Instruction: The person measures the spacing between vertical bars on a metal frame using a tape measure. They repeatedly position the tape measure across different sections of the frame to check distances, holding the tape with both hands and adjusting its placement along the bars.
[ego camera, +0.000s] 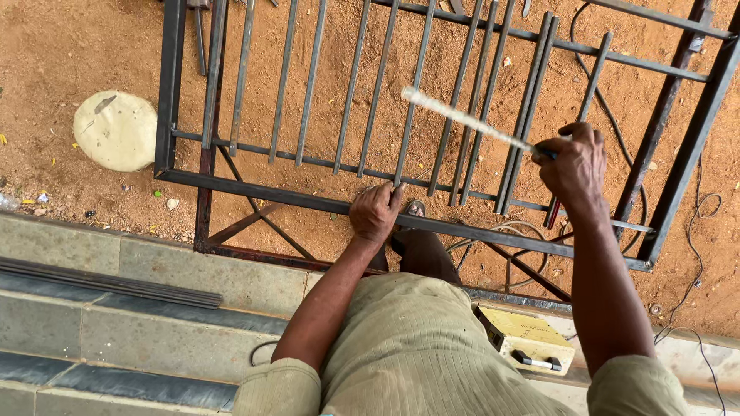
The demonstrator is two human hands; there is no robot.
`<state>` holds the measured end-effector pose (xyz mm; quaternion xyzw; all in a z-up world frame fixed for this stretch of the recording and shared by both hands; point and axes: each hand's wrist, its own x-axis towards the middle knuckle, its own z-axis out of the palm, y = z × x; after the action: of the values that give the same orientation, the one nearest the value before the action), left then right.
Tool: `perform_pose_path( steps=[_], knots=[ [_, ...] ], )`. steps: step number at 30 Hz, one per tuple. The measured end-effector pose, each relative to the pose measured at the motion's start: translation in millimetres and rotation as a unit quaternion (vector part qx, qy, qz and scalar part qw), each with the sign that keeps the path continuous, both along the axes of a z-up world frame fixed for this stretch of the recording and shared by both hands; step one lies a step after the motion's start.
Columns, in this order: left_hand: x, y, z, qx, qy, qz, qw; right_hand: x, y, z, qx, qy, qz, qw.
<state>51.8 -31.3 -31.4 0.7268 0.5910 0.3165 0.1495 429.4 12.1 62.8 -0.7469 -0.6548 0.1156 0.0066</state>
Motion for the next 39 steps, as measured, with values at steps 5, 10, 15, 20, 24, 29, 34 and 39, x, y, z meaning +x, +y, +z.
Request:
perform_pose_path(
  steps=[5,10,15,20,24,29,34,39],
  knots=[
    [-1,4,10,-0.004,0.01,0.003,1.0,20,61,1,-0.083,0.058,-0.034,0.994],
    [-1,11,15,-0.003,0.02,0.003,1.0,4,60,13,-0.218,0.116,-0.139,0.959],
    [-1,14,15,-0.012,0.018,-0.001,1.0,5,17,34,-0.258,0.193,-0.187,0.928],
    [0,14,14,-0.029,0.018,-0.01,0.999,19,-17,40,-0.279,0.296,-0.201,0.891],
    [1,9,-1,-0.013,0.033,-0.006,0.999,4,-4,62,-0.272,0.281,-0.206,0.897],
    [2,6,-13,-0.001,0.058,-0.007,0.998,-14,46,76,-0.204,0.12,-0.153,0.959],
    [0,12,3,-0.006,0.039,-0.002,0.999,3,102,35,0.033,-0.025,0.009,0.999],
    [-3,16,14,0.008,0.033,-0.008,0.999,37,151,-9,0.117,-0.078,0.068,0.988]
  ],
)
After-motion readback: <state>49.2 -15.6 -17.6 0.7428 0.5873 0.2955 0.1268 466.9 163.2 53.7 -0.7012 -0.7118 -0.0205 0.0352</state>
